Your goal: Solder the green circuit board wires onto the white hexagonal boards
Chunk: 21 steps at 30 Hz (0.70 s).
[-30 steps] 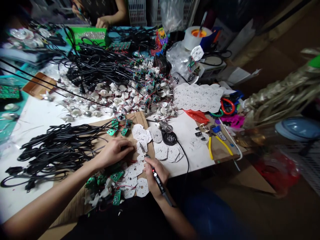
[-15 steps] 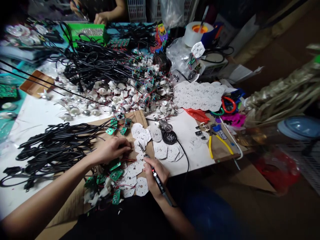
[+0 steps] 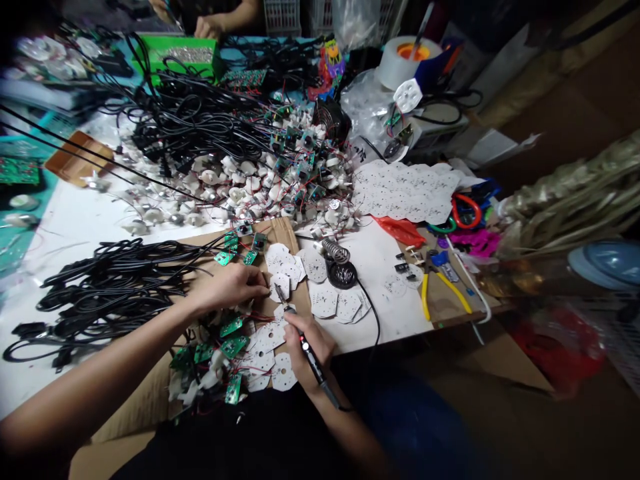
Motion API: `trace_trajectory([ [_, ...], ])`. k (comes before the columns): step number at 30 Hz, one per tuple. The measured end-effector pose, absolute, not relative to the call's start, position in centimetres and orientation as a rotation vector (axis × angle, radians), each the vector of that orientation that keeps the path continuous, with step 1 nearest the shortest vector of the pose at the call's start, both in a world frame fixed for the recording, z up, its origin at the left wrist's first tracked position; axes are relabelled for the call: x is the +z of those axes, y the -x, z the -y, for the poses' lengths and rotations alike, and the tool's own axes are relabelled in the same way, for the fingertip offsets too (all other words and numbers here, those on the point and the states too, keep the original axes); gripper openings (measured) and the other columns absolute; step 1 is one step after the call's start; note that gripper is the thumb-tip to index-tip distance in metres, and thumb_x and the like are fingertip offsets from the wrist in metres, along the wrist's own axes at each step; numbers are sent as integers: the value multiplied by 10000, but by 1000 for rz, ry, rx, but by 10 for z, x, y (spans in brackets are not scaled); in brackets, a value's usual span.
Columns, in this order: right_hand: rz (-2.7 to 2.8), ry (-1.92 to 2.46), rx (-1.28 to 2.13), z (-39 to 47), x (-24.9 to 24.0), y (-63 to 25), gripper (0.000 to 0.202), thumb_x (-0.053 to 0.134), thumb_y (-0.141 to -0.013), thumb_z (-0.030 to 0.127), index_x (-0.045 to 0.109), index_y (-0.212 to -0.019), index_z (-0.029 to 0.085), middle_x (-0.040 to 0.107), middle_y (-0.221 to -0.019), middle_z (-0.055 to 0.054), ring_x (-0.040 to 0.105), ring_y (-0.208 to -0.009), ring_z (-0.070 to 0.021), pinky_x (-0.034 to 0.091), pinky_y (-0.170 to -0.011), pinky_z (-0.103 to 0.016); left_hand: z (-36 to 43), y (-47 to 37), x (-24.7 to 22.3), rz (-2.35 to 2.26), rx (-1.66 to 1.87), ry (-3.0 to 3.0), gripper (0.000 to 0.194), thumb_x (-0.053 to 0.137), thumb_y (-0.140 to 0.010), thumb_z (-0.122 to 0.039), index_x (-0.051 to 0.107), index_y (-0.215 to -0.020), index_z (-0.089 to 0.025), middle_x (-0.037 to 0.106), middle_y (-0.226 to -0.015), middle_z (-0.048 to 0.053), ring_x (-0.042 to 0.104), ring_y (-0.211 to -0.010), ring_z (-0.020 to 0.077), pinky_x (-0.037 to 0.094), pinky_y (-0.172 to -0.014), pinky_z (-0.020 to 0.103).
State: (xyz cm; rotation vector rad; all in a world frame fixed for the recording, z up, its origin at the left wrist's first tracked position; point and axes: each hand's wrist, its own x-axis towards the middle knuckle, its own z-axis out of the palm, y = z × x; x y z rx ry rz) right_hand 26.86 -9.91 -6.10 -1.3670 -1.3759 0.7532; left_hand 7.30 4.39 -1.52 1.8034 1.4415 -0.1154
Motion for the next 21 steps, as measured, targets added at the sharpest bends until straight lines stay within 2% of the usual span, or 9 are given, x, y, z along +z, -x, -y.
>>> trace_trajectory([
  [3, 1377, 1364, 743, 99, -61, -269, 232, 579, -1019, 239, 769, -1152, 228, 804, -861, -37, 778, -659, -155, 666, -647, -250, -47, -70, -16, -1423, -105, -1742, 139, 710, -817, -330, 722, -839, -193, 766, -781, 12, 673, -690, 160, 419, -601, 233],
  [10, 1375, 1359, 750, 98, -59, -269, 227, 586, -1015, 242, 768, -1150, 236, 805, -875, -39, 779, -665, -161, 668, -640, -257, -42, -68, -12, -1382, -84, -1826, 151, 580, -882, -278, 698, -855, -188, 742, -763, 9, 640, -645, 141, 417, -610, 233],
  [21, 1413, 1379, 754, 95, -61, -267, 237, 567, -1032, 261, 766, -1156, 225, 795, -818, -32, 764, -628, -150, 651, -636, -250, -40, -73, -16, -1444, -107, -1861, 139, 581, -917, -271, 689, -863, -201, 762, -777, 16, 672, -670, 153, 408, -603, 232],
])
